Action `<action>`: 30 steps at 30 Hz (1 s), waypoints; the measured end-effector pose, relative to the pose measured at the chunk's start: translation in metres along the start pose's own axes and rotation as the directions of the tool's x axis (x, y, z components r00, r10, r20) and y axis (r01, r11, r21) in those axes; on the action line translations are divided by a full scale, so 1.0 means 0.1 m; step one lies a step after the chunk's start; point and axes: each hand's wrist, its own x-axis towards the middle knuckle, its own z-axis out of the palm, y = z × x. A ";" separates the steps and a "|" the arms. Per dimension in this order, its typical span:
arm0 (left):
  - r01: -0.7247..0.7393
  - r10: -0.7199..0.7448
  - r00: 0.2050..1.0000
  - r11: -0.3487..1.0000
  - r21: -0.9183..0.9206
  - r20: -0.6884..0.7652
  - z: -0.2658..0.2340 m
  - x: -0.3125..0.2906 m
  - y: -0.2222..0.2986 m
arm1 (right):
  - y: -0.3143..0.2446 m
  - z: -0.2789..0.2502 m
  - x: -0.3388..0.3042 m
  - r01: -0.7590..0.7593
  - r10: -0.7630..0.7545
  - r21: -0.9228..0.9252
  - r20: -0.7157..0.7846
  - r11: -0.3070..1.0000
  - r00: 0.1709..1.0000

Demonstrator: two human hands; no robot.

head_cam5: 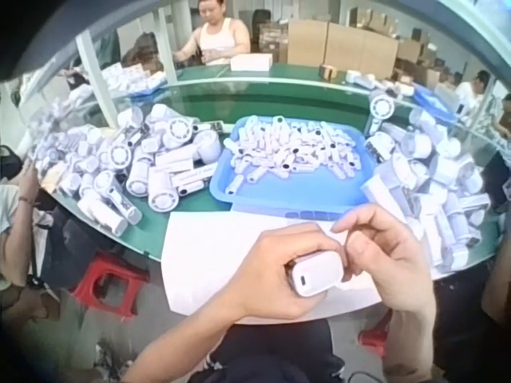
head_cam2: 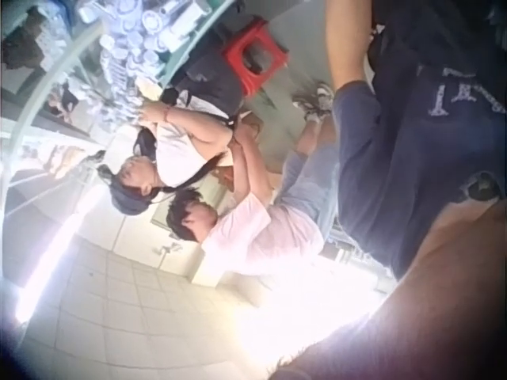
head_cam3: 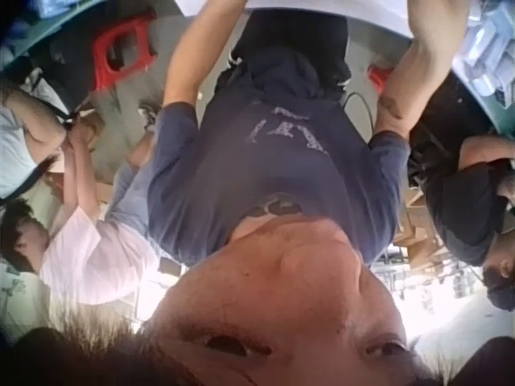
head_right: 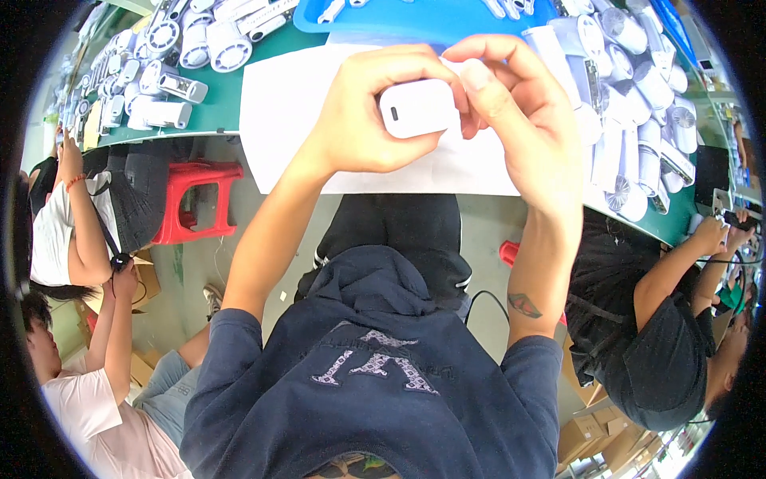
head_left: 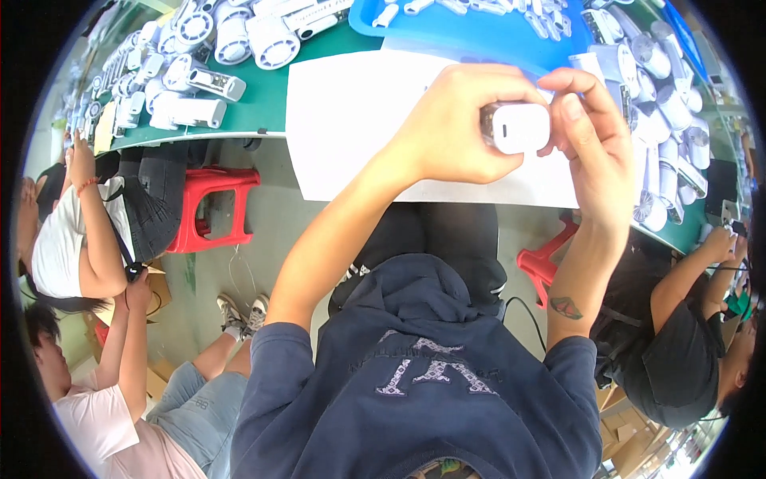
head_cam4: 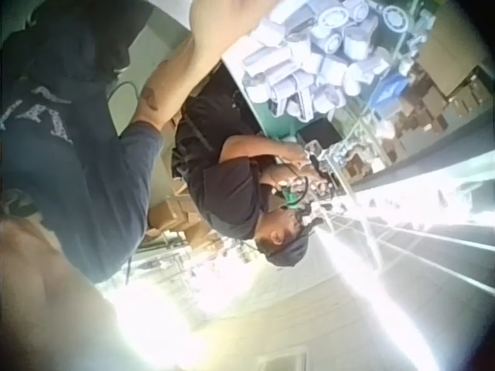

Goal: Assembling and inspecting portable hand fans at a factory workstation.

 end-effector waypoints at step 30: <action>0.174 0.214 0.910 0.580 0.796 -0.355 -3.43 0.40 0.25 | -0.32 -0.55 -0.14 0.083 -0.103 -0.591 0.001 0.803 0.995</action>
